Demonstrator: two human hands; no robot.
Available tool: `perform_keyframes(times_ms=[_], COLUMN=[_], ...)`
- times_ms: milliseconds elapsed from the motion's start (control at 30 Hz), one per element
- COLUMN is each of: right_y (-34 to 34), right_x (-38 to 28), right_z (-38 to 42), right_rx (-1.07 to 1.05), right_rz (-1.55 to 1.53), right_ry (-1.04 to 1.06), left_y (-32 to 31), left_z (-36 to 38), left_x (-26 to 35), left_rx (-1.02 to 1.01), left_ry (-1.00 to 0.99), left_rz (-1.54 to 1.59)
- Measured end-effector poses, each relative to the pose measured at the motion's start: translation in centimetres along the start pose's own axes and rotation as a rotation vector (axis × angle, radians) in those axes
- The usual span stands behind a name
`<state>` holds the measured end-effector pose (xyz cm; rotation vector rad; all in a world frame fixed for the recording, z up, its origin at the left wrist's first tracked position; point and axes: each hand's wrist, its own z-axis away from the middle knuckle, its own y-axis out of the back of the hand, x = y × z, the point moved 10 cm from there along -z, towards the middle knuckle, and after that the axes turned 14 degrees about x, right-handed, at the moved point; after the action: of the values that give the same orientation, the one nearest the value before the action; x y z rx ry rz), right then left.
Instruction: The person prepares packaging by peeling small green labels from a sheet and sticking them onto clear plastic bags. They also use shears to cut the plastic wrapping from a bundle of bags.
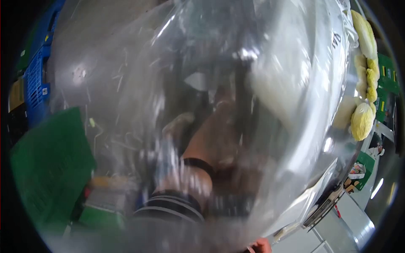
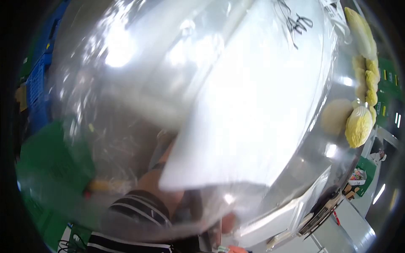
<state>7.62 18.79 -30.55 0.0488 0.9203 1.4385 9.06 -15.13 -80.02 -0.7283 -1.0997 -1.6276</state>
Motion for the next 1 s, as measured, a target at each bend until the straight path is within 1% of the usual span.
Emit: perform_keyframes(times_ms=[67,100,167,200,267,300,333,400,433,467,533,567,600,667,700,733,767,800,833,900,967,1000], right_y=[0.2,0.2,-0.4,-0.7,-0.1,0.2,0.6,0.7,0.9,1.2,2.5,2.7,3.0,3.5,3.7,3.9,3.9,3.7,3.7,3.1,2.7,2.9], right_x=[0.1,0.2,-0.7,-1.1,-1.3,-1.2,-1.1,-2.0,-2.5,-3.2,-3.3,-3.4,-3.5,-3.4,-3.0,-2.4,-1.9,-1.4,-1.0,-0.8,-1.6,-1.9], right_z=[-0.6,-0.9,-1.4,-1.6,-1.4,-1.2,-1.2,-1.0,-1.0,-1.0,-0.8,-0.5,-0.3,-0.1,0.2,0.6,0.8,1.0,1.2,1.3,1.5,1.7], right_rx=[0.127,0.152,0.180,0.180,0.216,0.226,0.231,0.172,0.149,0.126,0.114,0.120,0.128,0.146,0.158,0.175,0.168,0.171,0.172,0.152,0.125,0.147], right_rz=[-0.133,-0.230,-0.231,-0.227,-0.268,-0.287,-0.332,-0.422,-0.497,-0.508,-0.467,-0.451,-0.434,-0.400,-0.383,-0.364,-0.395,-0.367,-0.339,-0.316,-0.313,-0.340], right_ry=[-0.107,-0.142,-0.059,-0.026,-0.078,-0.111,-0.073,-0.089,-0.049,0.007,0.046,0.064,0.082,0.117,0.130,0.140,0.157,0.133,0.105,0.088,0.091,0.110], left_y=[-2.2,-3.0,-4.4,-4.9,-5.4,-5.1,-4.6,-2.8,-1.7,-1.7,-7.3,-4.5,0.6,10.2,15.0,18.6,21.5,23.7,22.7,18.8,15.3,13.6], left_z=[-0.6,-0.6,-0.5,-0.6,0.6,1.3,2.0,3.4,4.2,4.9,5.3,5.9,6.7,6.7,6.0,4.2,2.5,1.0,-0.4,-3.8,-5.6,-5.9], left_x=[-1.8,-2.6,-3.3,-2.5,-2.5,-1.6,-0.7,0.8,1.0,1.5,2.0,3.5,6.2,9.5,10.3,9.7,9.3,8.3,6.3,0.1,-3.4,-4.3], left_rx=[-0.052,-0.078,-0.126,-0.137,-0.164,-0.168,-0.164,-0.157,-0.149,-0.174,-0.178,-0.136,-0.094,0.126,0.299,0.287,0.387,0.484,0.408,0.265,0.108,0.026], left_ry=[0.065,0.105,0.176,0.202,0.253,0.275,0.310,0.386,0.424,0.322,-0.477,-0.471,-0.464,-0.514,-0.567,-0.435,-0.368,-0.296,-0.317,-0.372,-0.523,-0.594], left_rz=[0.040,0.064,0.098,0.114,0.112,0.105,0.100,0.068,0.053,-0.067,-0.741,-0.617,-0.492,-0.263,-0.156,-0.171,-0.199,-0.231,-0.232,-0.230,-0.296,-0.327])
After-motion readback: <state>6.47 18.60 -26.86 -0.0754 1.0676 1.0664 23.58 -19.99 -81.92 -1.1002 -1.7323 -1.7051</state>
